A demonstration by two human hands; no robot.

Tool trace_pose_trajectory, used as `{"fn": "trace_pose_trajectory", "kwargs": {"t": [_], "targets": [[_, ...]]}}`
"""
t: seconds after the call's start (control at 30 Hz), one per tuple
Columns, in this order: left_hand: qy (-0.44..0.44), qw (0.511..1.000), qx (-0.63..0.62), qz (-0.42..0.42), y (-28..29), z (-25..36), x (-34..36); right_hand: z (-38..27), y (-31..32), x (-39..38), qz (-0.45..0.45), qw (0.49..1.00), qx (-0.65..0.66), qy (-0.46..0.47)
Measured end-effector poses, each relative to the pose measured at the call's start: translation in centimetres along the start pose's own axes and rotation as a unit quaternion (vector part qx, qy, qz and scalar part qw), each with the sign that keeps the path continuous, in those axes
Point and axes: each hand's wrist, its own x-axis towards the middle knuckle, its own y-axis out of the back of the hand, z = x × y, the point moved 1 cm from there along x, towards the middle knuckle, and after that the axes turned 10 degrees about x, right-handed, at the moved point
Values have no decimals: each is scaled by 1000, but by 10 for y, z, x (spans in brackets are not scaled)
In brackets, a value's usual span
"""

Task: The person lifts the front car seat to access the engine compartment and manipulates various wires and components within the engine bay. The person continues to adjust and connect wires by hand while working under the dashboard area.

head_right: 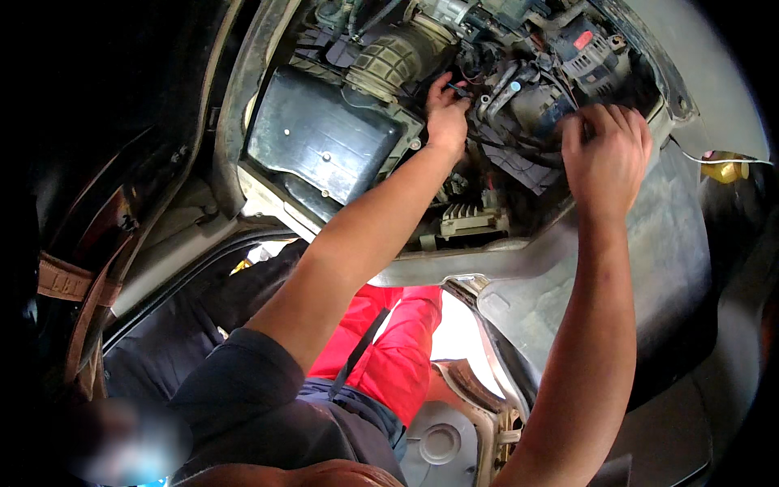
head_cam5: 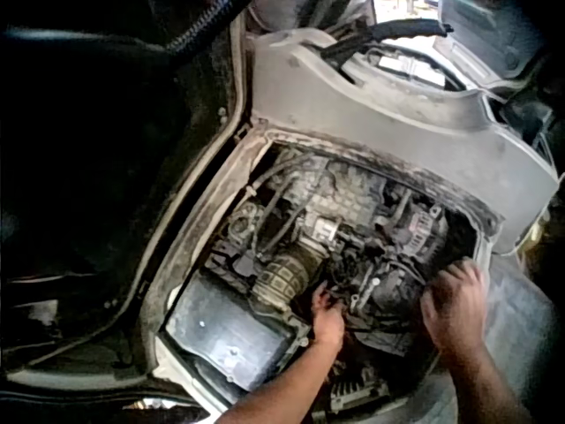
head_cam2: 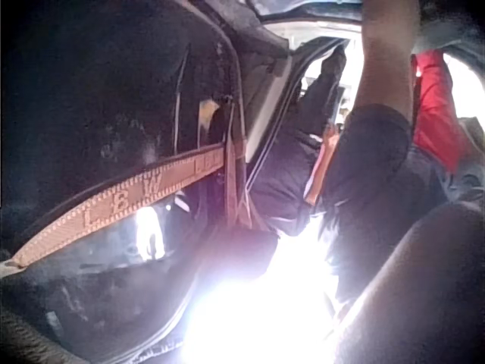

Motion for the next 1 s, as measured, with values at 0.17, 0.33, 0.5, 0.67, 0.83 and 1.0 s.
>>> {"fn": "trace_pose_trajectory", "kwargs": {"t": [0.17,0.33,0.5,0.67,0.83,1.0], "targets": [[-7,1000,-13,24,7,-21,16,-1,-1,1,1,1000,-4,6],[21,996,71,46,1,-11,2,2,-1,-1,-7,1000,-5,-5],[-19,994,96,51,1,-12,6,0,-1,1,-4,1000,-5,-2],[11,993,112,31,-1,-5,0,2,-2,-1,-7,1000,-8,-6],[15,983,163,81,0,-10,-4,1,-2,0,-5,1000,-11,-9],[81,981,144,98,1,3,-17,0,-1,0,-9,1000,-13,-8]]}}
